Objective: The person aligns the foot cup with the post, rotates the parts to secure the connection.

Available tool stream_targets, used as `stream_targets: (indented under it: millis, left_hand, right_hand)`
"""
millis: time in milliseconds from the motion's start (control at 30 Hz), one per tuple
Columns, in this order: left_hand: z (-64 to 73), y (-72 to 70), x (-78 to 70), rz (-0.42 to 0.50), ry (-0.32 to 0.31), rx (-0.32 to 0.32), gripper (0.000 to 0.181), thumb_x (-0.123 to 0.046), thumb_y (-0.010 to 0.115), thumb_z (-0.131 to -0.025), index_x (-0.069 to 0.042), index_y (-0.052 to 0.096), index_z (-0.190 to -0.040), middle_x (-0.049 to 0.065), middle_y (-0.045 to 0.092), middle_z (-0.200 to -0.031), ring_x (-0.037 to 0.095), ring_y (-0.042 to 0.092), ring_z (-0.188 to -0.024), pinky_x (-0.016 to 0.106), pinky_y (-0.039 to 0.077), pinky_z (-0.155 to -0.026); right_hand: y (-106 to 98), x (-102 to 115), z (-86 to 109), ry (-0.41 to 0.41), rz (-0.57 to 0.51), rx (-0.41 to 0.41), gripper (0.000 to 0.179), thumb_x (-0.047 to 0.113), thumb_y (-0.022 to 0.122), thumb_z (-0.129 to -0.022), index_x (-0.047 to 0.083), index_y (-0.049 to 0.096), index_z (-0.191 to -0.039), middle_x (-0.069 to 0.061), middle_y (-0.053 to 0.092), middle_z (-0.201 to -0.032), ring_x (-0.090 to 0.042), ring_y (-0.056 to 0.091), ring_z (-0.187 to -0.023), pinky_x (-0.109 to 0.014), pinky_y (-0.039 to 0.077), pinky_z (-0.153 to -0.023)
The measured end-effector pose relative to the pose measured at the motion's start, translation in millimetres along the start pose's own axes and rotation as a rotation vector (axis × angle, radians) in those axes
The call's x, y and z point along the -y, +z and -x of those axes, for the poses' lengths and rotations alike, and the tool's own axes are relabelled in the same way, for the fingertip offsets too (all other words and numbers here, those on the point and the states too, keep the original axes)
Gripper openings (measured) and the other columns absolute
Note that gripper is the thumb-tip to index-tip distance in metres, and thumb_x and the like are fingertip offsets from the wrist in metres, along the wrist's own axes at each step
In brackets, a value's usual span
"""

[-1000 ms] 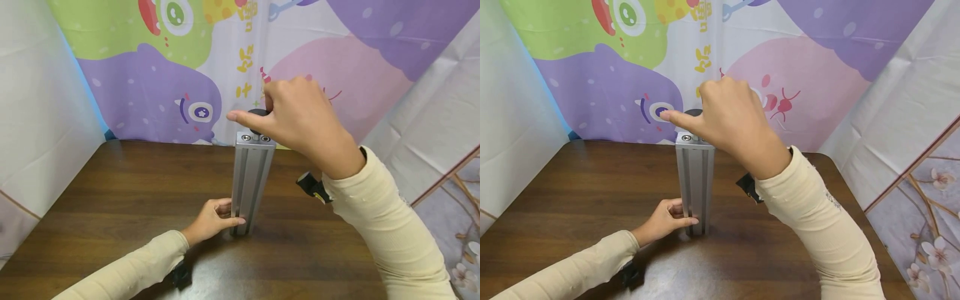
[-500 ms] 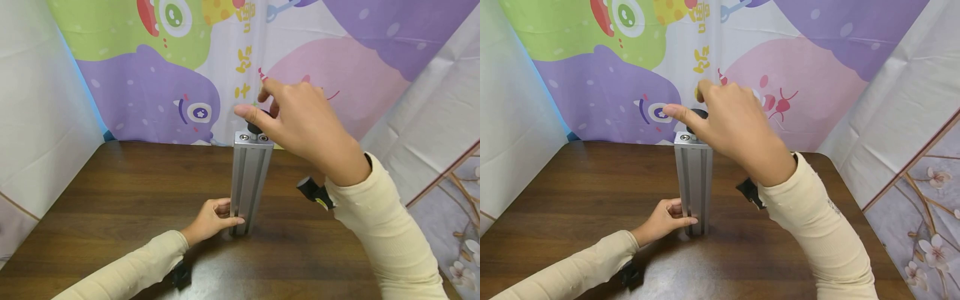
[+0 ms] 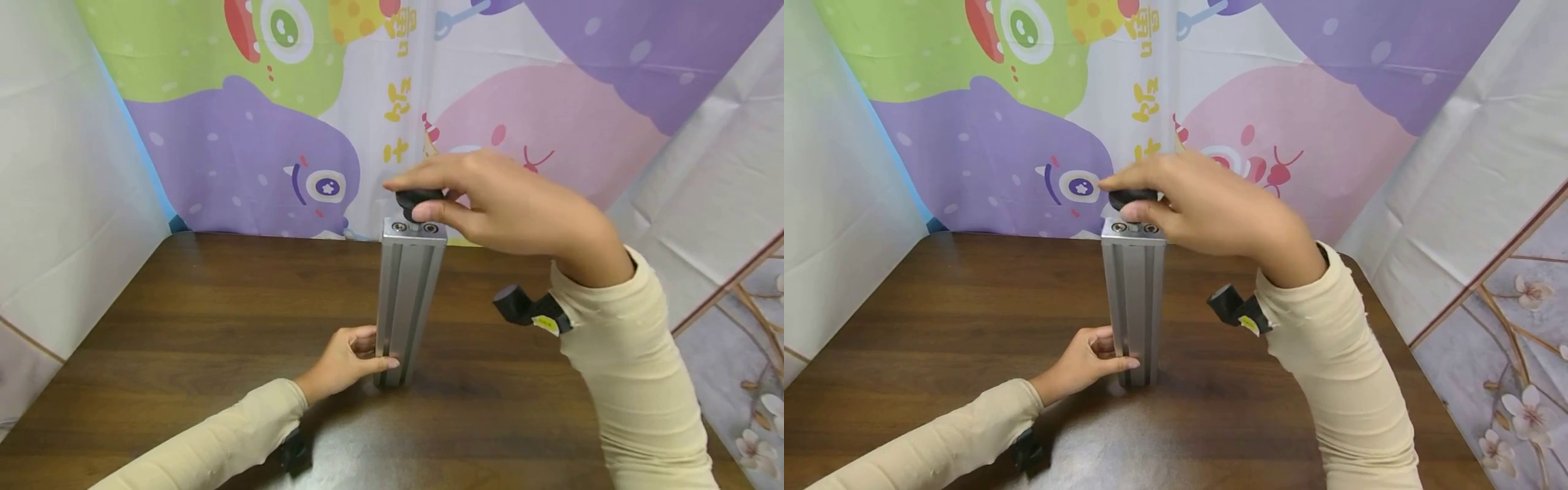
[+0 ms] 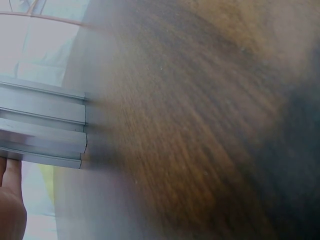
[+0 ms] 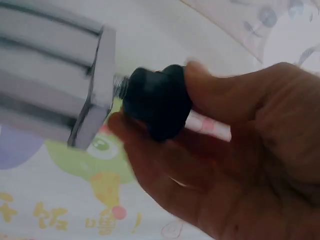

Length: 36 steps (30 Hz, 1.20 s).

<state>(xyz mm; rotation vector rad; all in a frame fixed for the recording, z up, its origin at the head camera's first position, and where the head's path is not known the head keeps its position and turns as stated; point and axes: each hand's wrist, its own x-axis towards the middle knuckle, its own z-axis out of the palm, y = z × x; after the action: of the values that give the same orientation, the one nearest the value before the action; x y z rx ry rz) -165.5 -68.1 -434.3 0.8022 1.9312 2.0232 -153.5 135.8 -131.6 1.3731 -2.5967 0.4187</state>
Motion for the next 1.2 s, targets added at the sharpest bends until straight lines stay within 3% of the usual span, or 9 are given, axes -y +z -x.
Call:
stream_targets:
  millis: [100, 200, 333, 433, 667, 800, 1000, 1100, 1200]
  left_hand:
    - [-0.6, -0.1, 0.3, 0.0, 0.013, 0.001, 0.046, -0.001, 0.076, -0.08, 0.013, 0.058, -0.12, 0.027, 0.067, -0.103, 0.019, 0.07, -0.092, 0.032, 0.057, -0.08]
    - [-1.1, -0.1, 0.7, -0.002, 0.014, -0.005, 0.045, 0.001, 0.076, -0.079, 0.013, 0.058, -0.119, 0.027, 0.068, -0.102, 0.019, 0.07, -0.091, 0.031, 0.057, -0.08]
    - [-1.0, 0.2, 0.8, -0.005, 0.01, -0.002, 0.045, 0.001, 0.076, -0.08, 0.013, 0.058, -0.119, 0.027, 0.068, -0.102, 0.018, 0.07, -0.091, 0.031, 0.057, -0.08]
    - [-0.9, 0.4, 0.0, 0.003, 0.009, 0.0, 0.045, 0.001, 0.076, -0.079, 0.013, 0.058, -0.119, 0.028, 0.067, -0.103, 0.018, 0.07, -0.091, 0.032, 0.057, -0.08]
    - [-0.9, 0.0, -0.6, 0.003, 0.013, -0.004, 0.045, 0.0, 0.077, -0.079, 0.012, 0.059, -0.119, 0.027, 0.068, -0.103, 0.017, 0.071, -0.09, 0.032, 0.057, -0.08]
    - [-1.1, -0.4, 1.0, 0.0, 0.029, -0.003, 0.045, 0.001, 0.076, -0.079, 0.013, 0.059, -0.119, 0.028, 0.068, -0.103, 0.017, 0.071, -0.09, 0.031, 0.057, -0.08]
    - [-1.4, -0.2, 2.0, 0.004, 0.028, -0.008, 0.045, 0.001, 0.076, -0.079, 0.013, 0.059, -0.119, 0.028, 0.068, -0.103, 0.016, 0.071, -0.09, 0.031, 0.057, -0.079]
    - [-1.1, -0.1, 1.3, 0.008, 0.012, -0.006, 0.046, 0.001, 0.076, -0.079, 0.011, 0.059, -0.12, 0.027, 0.068, -0.103, 0.017, 0.071, -0.091, 0.031, 0.057, -0.08]
    - [-0.7, 0.2, 0.5, 0.009, 0.003, -0.004, 0.046, 0.0, 0.076, -0.079, 0.011, 0.059, -0.12, 0.027, 0.068, -0.104, 0.017, 0.071, -0.091, 0.031, 0.057, -0.08]
  right_hand:
    - [5, 8, -5.1, 0.18, 0.037, -0.144, 0.033, 0.035, 0.072, -0.087, 0.007, 0.072, -0.105, 0.0, 0.072, -0.089, -0.011, 0.059, -0.071, -0.028, 0.048, -0.071]
    - [15, 13, -11.6, 0.327, 0.091, -0.281, 0.041, 0.048, 0.075, -0.08, 0.008, 0.065, -0.075, 0.002, 0.054, -0.06, -0.013, 0.044, -0.055, -0.028, 0.038, -0.056]
    - [27, 16, -16.2, 0.409, 0.172, -0.391, 0.059, 0.055, 0.072, -0.078, 0.009, 0.04, -0.059, 0.001, 0.033, -0.055, -0.015, 0.03, -0.055, -0.028, 0.026, -0.049]
    - [30, 18, -16.7, 0.438, 0.208, -0.417, 0.061, 0.057, 0.07, -0.079, 0.009, 0.037, -0.059, 0.001, 0.03, -0.056, -0.015, 0.028, -0.055, -0.029, 0.024, -0.048]
    - [32, 19, -17.1, 0.462, 0.226, -0.414, 0.062, 0.06, 0.064, -0.083, 0.009, 0.036, -0.061, 0.0, 0.027, -0.057, -0.014, 0.025, -0.055, -0.028, 0.023, -0.048]
    - [33, 21, -16.1, 0.482, 0.234, -0.389, 0.06, 0.063, 0.06, -0.085, 0.007, 0.043, -0.068, -0.002, 0.038, -0.059, -0.018, 0.034, -0.054, -0.03, 0.031, -0.048]
    - [25, 19, -8.4, 0.505, 0.172, -0.275, 0.056, 0.06, 0.055, -0.09, 0.007, 0.06, -0.105, -0.007, 0.067, -0.083, -0.027, 0.061, -0.075, -0.04, 0.047, -0.07]
    - [18, 14, -2.6, 0.437, 0.065, -0.195, 0.052, 0.052, 0.052, -0.095, 0.01, 0.056, -0.126, -0.007, 0.07, -0.102, -0.022, 0.065, -0.092, -0.041, 0.049, -0.083]
    - [12, 8, 3.0, 0.272, 0.0, -0.09, 0.048, 0.04, 0.048, -0.101, 0.012, 0.047, -0.14, -0.004, 0.061, -0.128, -0.017, 0.058, -0.115, -0.038, 0.044, -0.099]
